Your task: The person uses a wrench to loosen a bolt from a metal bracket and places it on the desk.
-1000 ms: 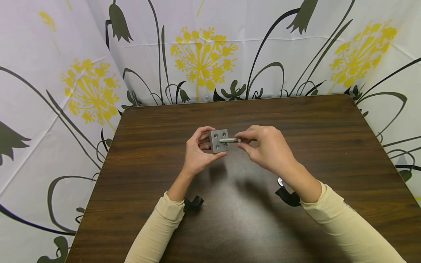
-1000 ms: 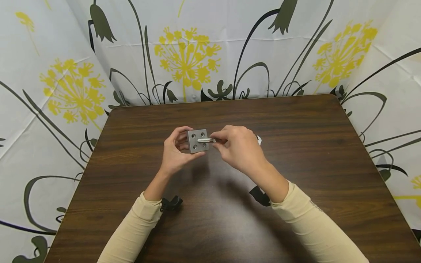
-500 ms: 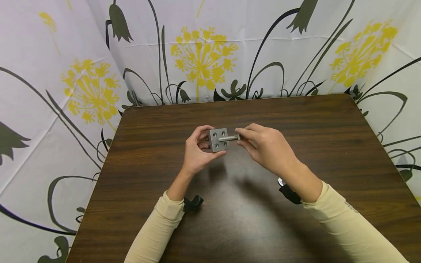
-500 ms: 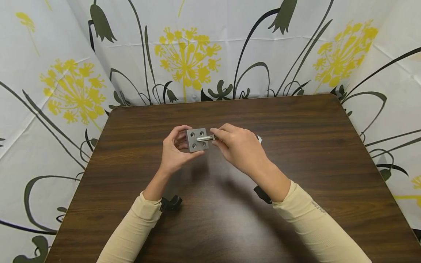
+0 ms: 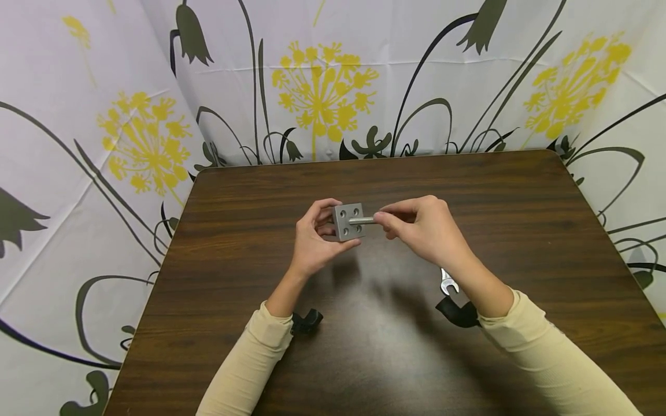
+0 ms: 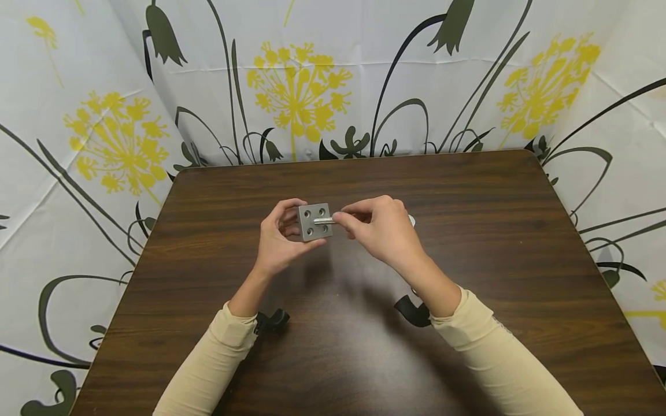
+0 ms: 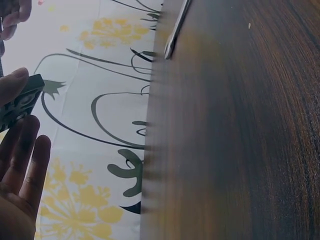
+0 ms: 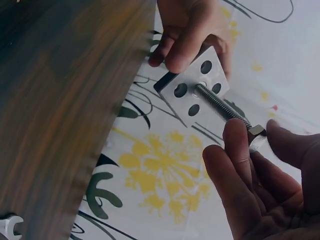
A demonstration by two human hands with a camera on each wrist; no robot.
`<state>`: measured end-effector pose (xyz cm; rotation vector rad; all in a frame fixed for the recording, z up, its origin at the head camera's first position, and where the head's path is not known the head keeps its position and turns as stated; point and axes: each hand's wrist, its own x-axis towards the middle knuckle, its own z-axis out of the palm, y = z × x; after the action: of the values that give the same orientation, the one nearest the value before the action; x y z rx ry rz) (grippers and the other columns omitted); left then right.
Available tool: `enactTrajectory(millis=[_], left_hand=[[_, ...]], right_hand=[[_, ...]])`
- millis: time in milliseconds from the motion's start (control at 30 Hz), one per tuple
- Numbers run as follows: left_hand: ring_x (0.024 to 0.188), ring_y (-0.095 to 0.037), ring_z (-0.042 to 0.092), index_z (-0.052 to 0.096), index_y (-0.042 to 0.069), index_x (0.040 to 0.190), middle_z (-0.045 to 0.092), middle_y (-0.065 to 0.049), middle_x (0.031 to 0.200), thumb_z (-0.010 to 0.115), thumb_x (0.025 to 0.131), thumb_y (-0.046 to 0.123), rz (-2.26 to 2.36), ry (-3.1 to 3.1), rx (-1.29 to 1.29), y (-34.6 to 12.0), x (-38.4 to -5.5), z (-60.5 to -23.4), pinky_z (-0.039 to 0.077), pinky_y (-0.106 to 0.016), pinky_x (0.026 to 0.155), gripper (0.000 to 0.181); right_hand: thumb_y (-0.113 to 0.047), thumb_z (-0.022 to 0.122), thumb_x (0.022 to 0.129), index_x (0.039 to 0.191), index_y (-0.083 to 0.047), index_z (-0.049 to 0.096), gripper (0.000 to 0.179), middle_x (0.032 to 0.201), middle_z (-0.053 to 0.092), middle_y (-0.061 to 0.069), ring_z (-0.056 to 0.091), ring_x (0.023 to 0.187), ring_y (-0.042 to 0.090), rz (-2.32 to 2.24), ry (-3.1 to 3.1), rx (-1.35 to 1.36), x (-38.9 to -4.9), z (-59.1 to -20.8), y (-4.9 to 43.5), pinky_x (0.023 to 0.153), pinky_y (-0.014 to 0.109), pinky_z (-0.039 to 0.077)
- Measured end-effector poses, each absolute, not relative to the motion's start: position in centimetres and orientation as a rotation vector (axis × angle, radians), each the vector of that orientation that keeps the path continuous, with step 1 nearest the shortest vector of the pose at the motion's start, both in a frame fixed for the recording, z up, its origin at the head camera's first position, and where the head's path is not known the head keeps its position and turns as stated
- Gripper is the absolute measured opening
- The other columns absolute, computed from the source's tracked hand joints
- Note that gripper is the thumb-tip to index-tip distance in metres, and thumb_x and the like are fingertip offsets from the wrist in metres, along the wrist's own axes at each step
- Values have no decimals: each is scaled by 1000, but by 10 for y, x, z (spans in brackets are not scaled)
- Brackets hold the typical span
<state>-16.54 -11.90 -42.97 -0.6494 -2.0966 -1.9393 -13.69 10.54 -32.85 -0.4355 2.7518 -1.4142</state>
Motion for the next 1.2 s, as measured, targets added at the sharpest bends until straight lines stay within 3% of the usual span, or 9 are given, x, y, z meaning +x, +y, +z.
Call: enactTrajectory(millis=[167, 367, 567, 733, 967, 1200], left_hand=[[72, -32, 69, 51, -9, 121, 67, -25, 107, 87, 58, -17, -1922, -2099, -672, -117, -158, -415, 58, -48, 64, 73], [73, -28, 69, 51, -12, 119, 67, -25, 105, 86, 58, -18, -1909, -2108, -660, -116, -154, -405, 59, -44, 64, 71], [72, -27, 69, 51, -12, 120, 68, -24, 106, 87, 58, -16, -1908, -2112, -645, -117, -154, -405, 58, -45, 64, 72], [73, -27, 69, 51, -9, 122, 68, -23, 108, 88, 57, -15, -1909, -2112, -640, -118, -160, -416, 59, -40, 64, 75], [74, -25, 70, 52, -3, 124, 69, -14, 108, 90, 59, -10, -1944, -2081, -644, -121, -166, -428, 59, -40, 64, 76], [77, -26, 70, 51, 0, 125, 69, -17, 108, 89, 59, -12, -1985, -2051, -627, -122, -164, -426, 59, -41, 66, 77]], right_hand=[[-21, 77, 86, 100, -11, 78, 18, 79, 73, -3, 66, 69, 10, -1314, 2847, -490, -135, -328, 106, 60, 32, 52], [-9, 81, 81, 109, -8, 76, 29, 89, 69, -2, 64, 71, 12, -1035, 3105, -877, -130, -332, 106, 60, 31, 50], [-6, 77, 84, 109, -8, 75, 24, 93, 63, 2, 61, 72, 14, -644, 3236, -1240, -129, -335, 109, 54, 28, 50], [0, 71, 88, 109, -5, 75, 23, 93, 60, 6, 59, 76, 18, -439, 3244, -1348, -130, -336, 110, 51, 28, 49], [-2, 73, 87, 108, -4, 73, 21, 96, 61, 7, 61, 71, 17, -534, 3235, -1401, -131, -336, 113, 55, 30, 52], [-4, 77, 83, 104, -6, 74, 21, 96, 64, 3, 64, 68, 14, -836, 3215, -1441, -131, -337, 119, 57, 29, 53]])
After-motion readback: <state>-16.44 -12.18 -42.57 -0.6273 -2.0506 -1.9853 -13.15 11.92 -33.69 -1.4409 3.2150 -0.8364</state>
